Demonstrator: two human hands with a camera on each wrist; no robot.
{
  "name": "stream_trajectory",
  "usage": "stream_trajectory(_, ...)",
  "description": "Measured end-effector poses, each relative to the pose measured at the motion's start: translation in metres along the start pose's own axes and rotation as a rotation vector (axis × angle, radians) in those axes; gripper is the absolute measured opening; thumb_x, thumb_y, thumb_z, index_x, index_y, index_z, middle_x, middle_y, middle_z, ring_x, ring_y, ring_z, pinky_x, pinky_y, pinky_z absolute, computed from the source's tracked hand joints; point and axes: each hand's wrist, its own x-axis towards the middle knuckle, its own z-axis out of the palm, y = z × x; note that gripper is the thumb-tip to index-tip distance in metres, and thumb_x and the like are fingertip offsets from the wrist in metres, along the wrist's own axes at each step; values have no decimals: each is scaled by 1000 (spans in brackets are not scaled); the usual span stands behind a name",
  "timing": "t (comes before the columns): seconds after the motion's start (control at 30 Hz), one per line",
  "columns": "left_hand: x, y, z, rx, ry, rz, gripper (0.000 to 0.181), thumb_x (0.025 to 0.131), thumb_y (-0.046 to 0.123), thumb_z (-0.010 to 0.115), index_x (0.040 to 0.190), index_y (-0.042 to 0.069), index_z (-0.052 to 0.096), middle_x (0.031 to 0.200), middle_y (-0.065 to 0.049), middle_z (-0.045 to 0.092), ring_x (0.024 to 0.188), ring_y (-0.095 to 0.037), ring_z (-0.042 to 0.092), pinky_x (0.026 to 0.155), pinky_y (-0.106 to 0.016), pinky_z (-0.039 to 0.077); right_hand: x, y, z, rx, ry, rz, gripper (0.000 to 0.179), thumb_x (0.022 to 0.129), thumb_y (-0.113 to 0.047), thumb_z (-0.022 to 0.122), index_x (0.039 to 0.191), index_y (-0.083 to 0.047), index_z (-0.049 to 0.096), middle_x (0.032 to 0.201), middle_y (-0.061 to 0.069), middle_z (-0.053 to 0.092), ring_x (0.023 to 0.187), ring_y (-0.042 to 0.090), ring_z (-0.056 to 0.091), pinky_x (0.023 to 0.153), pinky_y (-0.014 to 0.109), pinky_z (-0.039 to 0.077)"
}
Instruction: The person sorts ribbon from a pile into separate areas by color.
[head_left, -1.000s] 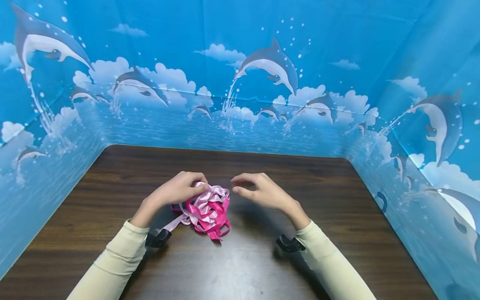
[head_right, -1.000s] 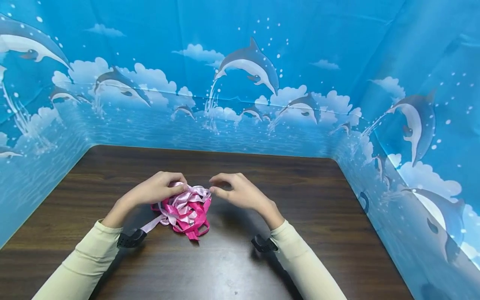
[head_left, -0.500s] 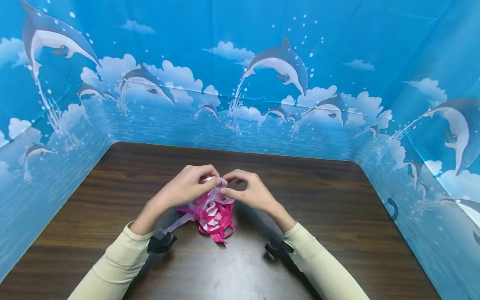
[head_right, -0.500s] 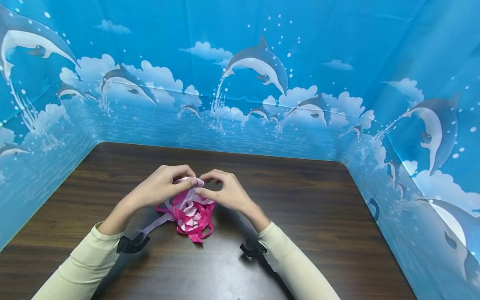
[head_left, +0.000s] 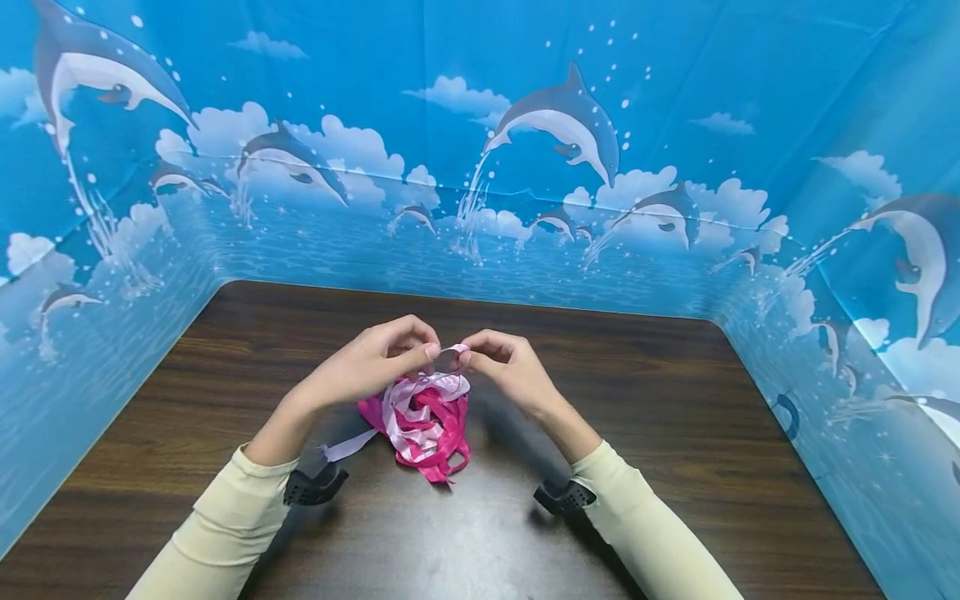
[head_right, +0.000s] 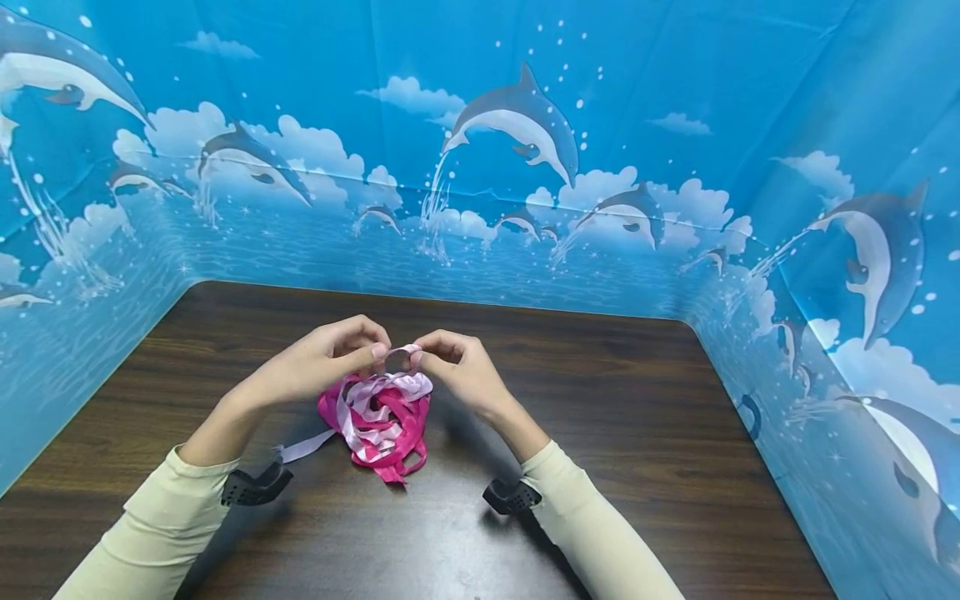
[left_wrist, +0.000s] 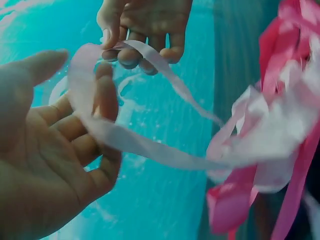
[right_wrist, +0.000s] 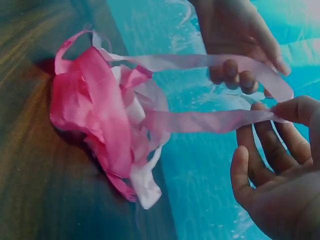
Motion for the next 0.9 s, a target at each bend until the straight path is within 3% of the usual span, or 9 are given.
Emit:
stream_trajectory(0.17, 2, -1, 3, -257, -71, -112, 34, 109, 38, 48, 123, 9, 59, 113, -14, 63, 105, -33, 60, 85, -46, 50, -2, -10, -3, -72, -50, -25, 13, 100, -3, 63, 108, 2, 71, 94, 14, 71, 88, 34, 69, 86, 51, 54)
stream_trajectory(0.33, 0, 1, 0, -345, -83, -107, 33, 103, 32, 64, 127, 10, 57, 110, -18, 66, 101, -38, 59, 87, -52, 49, -4, -20, -8, -177, -107, -59, 12, 101, -3, 62, 108, -2, 71, 86, 12, 69, 81, 40, 64, 75, 36, 55)
stream_trajectory(0.47, -3, 4, -8, -352, -78, -57, 34, 99, 22, 70, 127, 8, 57, 106, -19, 67, 94, -36, 61, 84, -46, 53, -8, -28, -13, -247, -79, -76, 13, 99, 0, 61, 106, -2, 72, 84, 9, 70, 77, 28, 65, 71, 34, 55)
stream_trajectory(0.57, -6, 10, -15, -307, -43, -25, 30, 99, 20, 70, 124, 7, 59, 103, -18, 67, 87, -33, 63, 77, -41, 55, -10, -33, -15, -332, -33, -90, 16, 97, 2, 60, 103, -4, 73, 85, 5, 71, 76, 22, 66, 67, 34, 55)
stream_trajectory(0.73, -14, 28, -25, -234, 22, 13, 24, 100, 21, 69, 120, 9, 63, 99, -17, 67, 84, -35, 66, 73, -47, 56, -11, -36, -16, -529, 14, -200, 20, 91, 5, 59, 97, -7, 74, 84, -3, 70, 73, 17, 65, 61, 32, 52)
stream_trajectory(0.9, -27, 44, -30, -144, 100, 37, 23, 99, 22, 71, 118, 10, 65, 98, -12, 66, 83, -33, 65, 68, -43, 55, -13, -34, -17, -660, 42, -295, 20, 85, 9, 61, 91, -7, 73, 86, -3, 68, 79, 13, 64, 70, 34, 53)
